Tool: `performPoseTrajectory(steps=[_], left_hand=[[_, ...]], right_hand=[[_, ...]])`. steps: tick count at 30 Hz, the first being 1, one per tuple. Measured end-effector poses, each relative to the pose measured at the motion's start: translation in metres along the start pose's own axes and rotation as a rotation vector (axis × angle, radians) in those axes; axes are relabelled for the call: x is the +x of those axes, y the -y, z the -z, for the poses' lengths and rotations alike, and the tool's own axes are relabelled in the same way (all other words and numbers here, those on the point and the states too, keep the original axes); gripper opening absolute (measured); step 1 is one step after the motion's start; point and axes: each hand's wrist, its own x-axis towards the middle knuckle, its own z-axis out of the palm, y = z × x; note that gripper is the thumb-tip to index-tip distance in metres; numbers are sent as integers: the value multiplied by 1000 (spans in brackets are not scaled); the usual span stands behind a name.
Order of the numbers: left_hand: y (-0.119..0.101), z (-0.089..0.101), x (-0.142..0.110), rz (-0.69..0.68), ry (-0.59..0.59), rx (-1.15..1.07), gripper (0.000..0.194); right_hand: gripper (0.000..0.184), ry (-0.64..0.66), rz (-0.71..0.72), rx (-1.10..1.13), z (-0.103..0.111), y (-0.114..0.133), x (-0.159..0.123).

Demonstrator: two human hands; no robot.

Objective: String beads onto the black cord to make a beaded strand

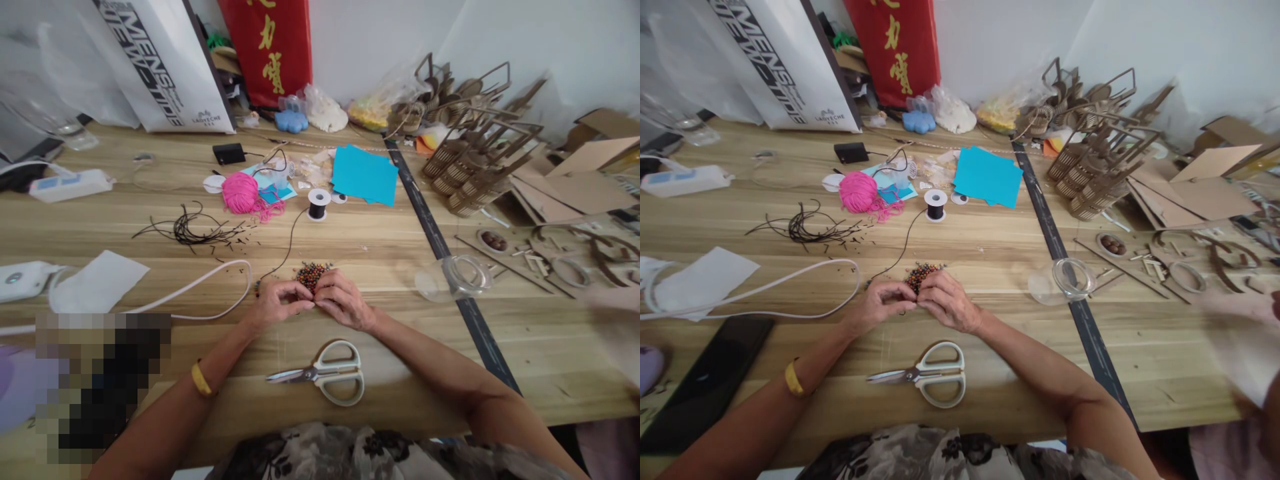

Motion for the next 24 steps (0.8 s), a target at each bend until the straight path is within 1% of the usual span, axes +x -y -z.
performPoseTrajectory(steps=[3,6,12,18,20,24], left_hand=[[4,0,0,18,8,-26,19],[6,0,1,26,-12,10,19],[0,1,0,24,-33,59,17],[-2,4,2,2,-104,20,17],[-1,6,2,5,-125,-17,18],[-1,8,2,16,-144,-53,16]], right_hand=[[9,10,6,-4,-1,-2,-1],[10,13,10,-10,-2,-4,-2],[12,8,1,-19,-3,-5,-2],[12,15,-36,-38,-2,-5,-1],[10,37,-34,-54,-3,-6,-1],[8,125,-36,-112,-6,-7,-2]])
